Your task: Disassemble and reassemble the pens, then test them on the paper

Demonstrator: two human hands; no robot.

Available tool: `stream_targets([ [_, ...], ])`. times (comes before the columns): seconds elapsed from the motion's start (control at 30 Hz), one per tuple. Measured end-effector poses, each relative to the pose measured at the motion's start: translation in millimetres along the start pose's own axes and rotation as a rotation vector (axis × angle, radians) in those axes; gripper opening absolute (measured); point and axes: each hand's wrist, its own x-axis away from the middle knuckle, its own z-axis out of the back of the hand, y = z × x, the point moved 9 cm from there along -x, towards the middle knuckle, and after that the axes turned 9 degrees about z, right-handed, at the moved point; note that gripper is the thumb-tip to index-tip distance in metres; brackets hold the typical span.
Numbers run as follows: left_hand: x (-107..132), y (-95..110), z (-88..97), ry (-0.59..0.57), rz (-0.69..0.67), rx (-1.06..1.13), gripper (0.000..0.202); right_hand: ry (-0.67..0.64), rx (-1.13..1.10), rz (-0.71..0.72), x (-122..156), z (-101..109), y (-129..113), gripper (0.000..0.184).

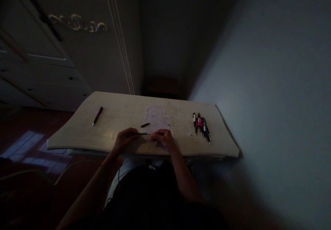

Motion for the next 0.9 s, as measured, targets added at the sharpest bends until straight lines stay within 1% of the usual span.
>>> stream_targets([
  [0.17, 0.6, 5.0, -3.8, -0.04, -0.006, -0.015, 0.015, -0.097, 0.141, 0.077, 1.8, -8.4, -13.6, 0.019],
  [0.3, -0.3, 5.4, -3.3, -0.039, -0.013, -0.009, 0.015, -0.064, 0.158, 0.086, -1.9, -9.4, -14.9, 0.019],
  [0.43, -3.0, 5.8, -5.4, -0.053, -0.012, -0.026, 0.015, -0.047, 0.147, 0.073, -8.4, -8.7, -11.0, 0.02],
  [0.57, -6.8, 2.6, -7.7, -0.062, 0.04, -0.042, 0.014, -0.06, 0.137, 0.047, -13.2, -7.9, -7.6, 0.021],
  [0.7, -8.2, 1.0, -5.9, -0.036, 0.071, -0.046, 0.012, -0.052, 0.118, -0.01, -15.8, -6.9, -1.4, 0.025],
  [0.9, -8.1, 0.9, -4.6, -0.02, 0.077, -0.057, 0.011, -0.034, 0.067, -0.068, -18.4, -7.8, 7.6, 0.027],
])
